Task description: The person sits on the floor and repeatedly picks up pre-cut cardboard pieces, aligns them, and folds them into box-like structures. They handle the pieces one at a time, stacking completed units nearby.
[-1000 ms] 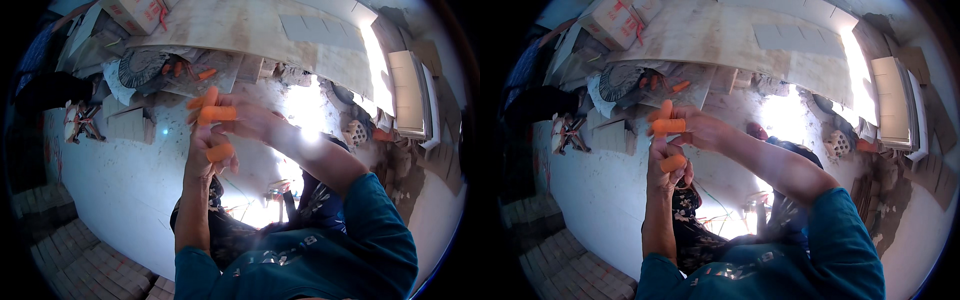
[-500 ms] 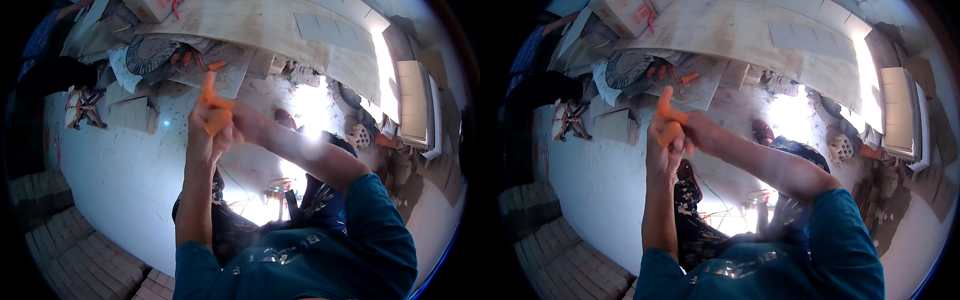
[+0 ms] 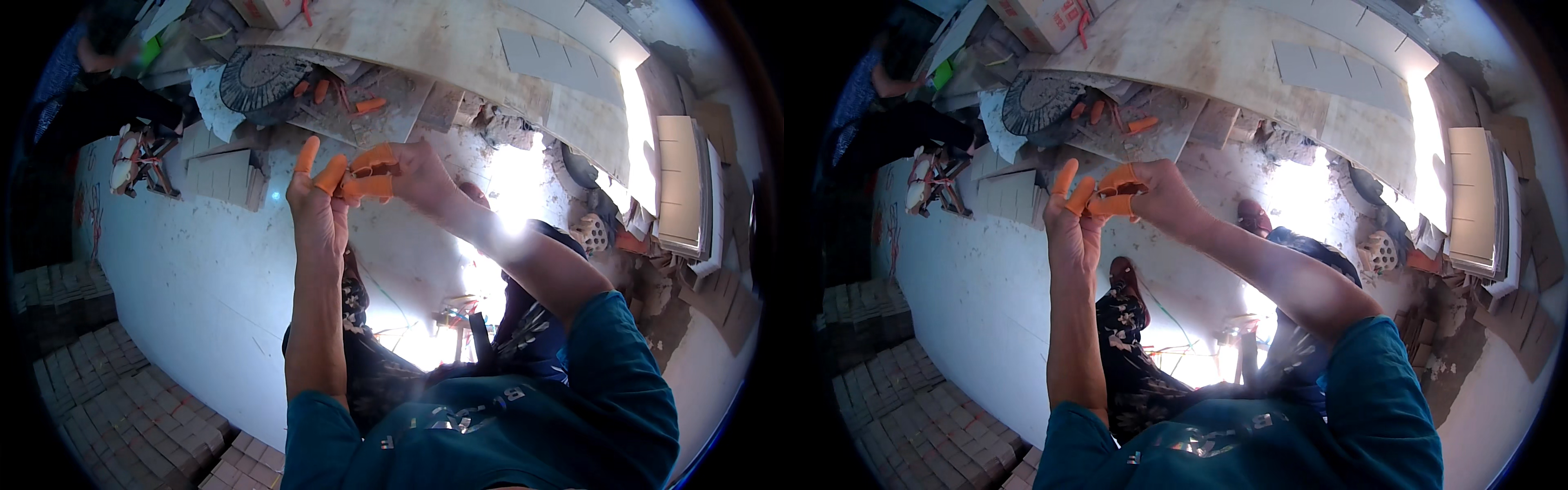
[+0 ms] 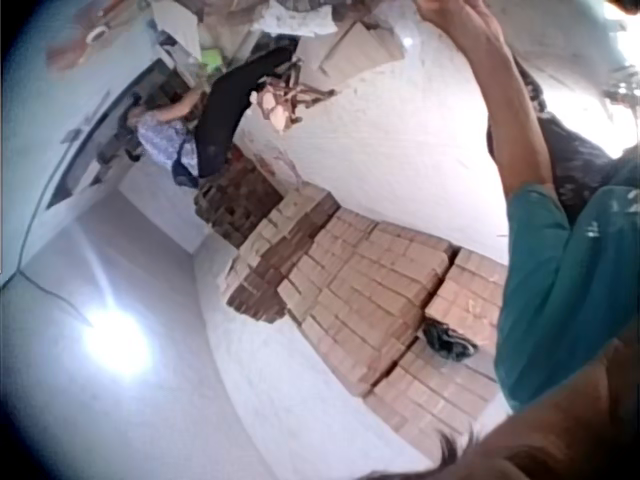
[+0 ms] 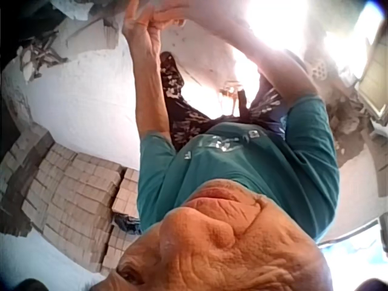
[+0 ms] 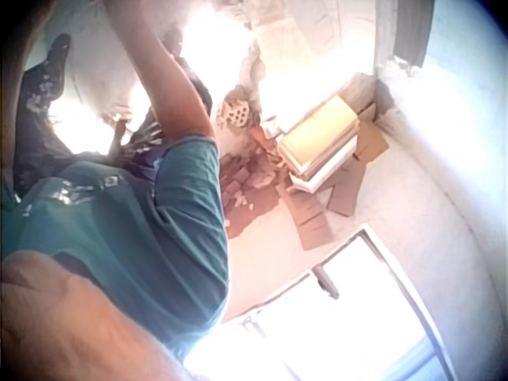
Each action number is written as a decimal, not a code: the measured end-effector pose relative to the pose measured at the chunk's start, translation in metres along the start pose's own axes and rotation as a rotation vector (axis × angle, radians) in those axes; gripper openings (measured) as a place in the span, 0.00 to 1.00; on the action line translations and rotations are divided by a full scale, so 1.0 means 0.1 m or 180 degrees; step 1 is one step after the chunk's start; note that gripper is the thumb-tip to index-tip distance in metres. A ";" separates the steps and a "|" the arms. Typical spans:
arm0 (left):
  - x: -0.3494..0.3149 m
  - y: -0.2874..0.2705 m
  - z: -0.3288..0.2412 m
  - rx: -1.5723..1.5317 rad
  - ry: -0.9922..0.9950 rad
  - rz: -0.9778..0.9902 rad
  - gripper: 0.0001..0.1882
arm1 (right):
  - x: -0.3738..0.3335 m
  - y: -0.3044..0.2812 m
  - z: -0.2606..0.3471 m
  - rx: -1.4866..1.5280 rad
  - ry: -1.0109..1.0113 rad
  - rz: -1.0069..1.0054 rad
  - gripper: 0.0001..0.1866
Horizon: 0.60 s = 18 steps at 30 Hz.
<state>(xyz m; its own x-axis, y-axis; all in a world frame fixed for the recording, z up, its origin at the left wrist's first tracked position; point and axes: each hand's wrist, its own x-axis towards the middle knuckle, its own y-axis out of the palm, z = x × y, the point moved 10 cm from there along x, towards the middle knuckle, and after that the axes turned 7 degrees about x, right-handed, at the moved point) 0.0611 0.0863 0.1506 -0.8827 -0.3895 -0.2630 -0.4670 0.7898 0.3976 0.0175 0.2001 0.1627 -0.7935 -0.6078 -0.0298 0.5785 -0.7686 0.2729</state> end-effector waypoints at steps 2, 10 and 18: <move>-0.03 0.06 -0.01 0.0124 -0.0013 0.0185 0.36 | 0.00 -0.07 -0.12 0.0258 0.0361 -0.0023 0.10; -0.19 0.33 -0.08 -0.0212 -0.0091 0.1067 0.26 | -0.07 0.03 -0.13 0.2268 0.0960 0.0267 0.09; -0.11 0.22 0.09 0.1347 -0.0265 0.0932 0.16 | 0.00 -0.11 0.01 0.1575 0.0663 0.0266 0.09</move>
<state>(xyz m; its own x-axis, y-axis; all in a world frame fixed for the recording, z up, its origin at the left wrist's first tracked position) 0.0612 0.1122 0.1539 -0.9579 -0.0983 -0.2698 -0.1238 0.9891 0.0793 0.0110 0.2083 0.1611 -0.6654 -0.7281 -0.1648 0.4401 -0.5609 0.7012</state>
